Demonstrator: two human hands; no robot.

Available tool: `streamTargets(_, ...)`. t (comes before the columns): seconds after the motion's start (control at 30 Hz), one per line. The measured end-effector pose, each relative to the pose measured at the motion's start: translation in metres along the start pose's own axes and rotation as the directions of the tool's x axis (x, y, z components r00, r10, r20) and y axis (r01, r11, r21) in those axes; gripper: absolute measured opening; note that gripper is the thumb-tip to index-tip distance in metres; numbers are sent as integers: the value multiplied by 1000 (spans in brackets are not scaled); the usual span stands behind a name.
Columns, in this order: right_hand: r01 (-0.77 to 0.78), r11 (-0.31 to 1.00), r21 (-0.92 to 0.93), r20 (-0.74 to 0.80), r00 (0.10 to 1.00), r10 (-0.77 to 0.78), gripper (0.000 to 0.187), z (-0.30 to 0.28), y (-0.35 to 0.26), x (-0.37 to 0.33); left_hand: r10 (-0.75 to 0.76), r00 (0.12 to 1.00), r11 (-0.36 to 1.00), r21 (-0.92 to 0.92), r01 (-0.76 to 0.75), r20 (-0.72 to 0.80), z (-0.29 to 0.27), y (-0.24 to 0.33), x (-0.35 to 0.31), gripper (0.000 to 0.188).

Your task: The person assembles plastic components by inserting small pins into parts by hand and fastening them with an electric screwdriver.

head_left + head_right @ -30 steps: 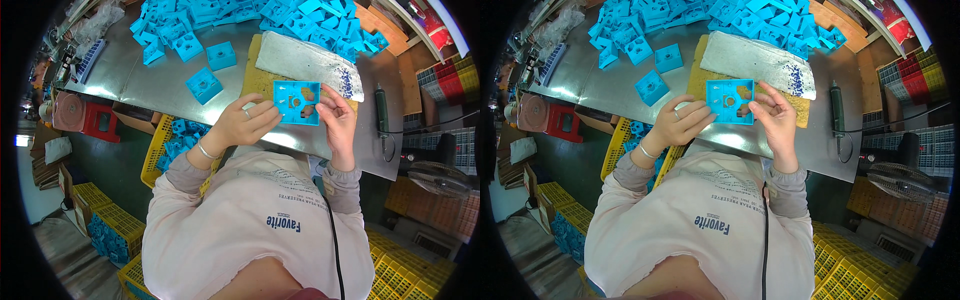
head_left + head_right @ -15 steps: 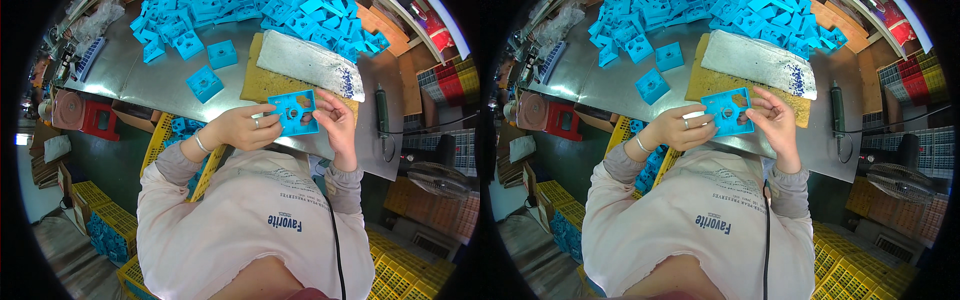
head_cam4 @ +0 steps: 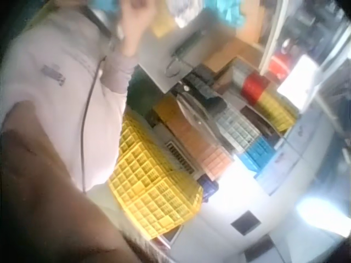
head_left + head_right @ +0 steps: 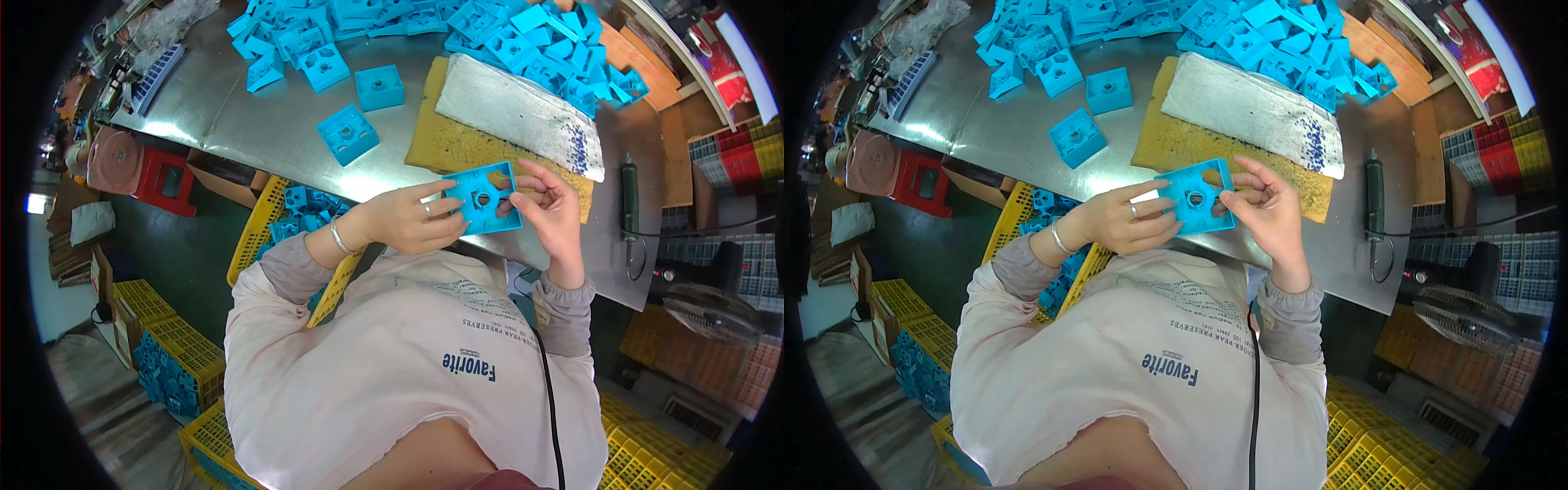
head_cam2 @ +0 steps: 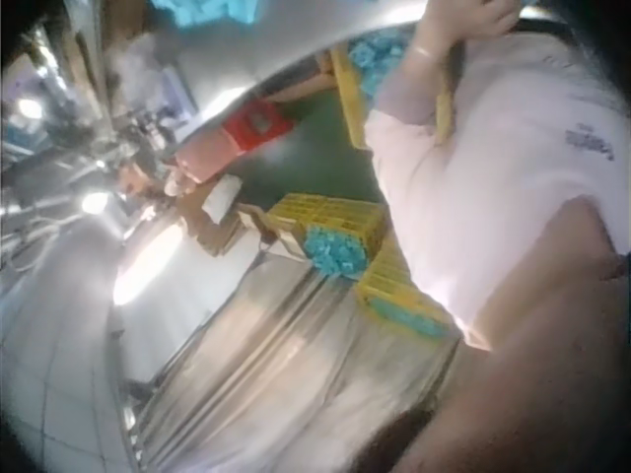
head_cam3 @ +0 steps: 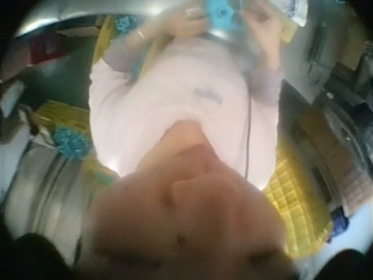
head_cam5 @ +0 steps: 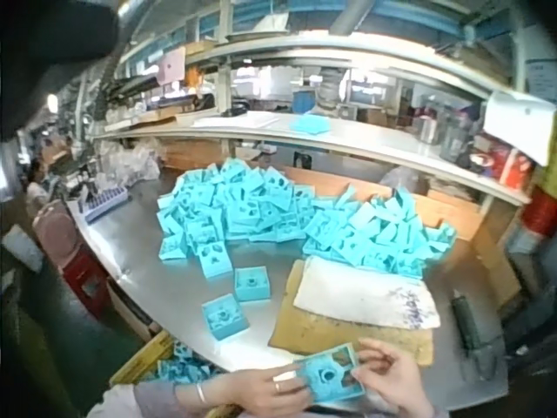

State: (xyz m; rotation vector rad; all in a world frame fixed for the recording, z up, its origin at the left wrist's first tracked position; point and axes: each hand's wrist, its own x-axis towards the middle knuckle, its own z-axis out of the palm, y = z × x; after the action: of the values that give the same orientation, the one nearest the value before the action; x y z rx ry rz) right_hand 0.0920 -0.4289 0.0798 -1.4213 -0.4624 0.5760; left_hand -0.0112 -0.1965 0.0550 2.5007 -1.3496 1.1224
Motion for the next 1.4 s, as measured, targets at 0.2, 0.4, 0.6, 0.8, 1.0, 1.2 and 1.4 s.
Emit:
streamTargets(0.2,-81,966,-246,225,965,138,47,13,-11,58,-113,993,993,26,113,35,-1,-1,-23,22)
streamTargets(0.4,446,602,-662,382,892,-242,32,49,17,208,-698,684,715,-157,681,-213,-6,-8,-59,25)
streamTargets(0.6,722,235,-651,623,685,-376,30,107,73,321,-883,299,404,-260,877,-363,-9,1,-88,25)
streamTargets(0.8,714,123,-689,641,679,-358,31,140,107,380,-884,281,375,-210,903,-373,-28,8,-111,25)
streamTargets(1.0,659,72,-748,601,720,-346,17,152,114,411,-869,103,263,-273,925,-485,-36,13,-128,26)
streamTargets(1.2,601,21,-799,560,757,-337,8,141,116,423,-841,-12,215,-354,910,-541,-43,15,-137,22)
streamTargets(1.4,649,284,-706,586,760,-280,6,129,59,363,-842,-162,181,-553,813,-515,-46,31,-146,24)
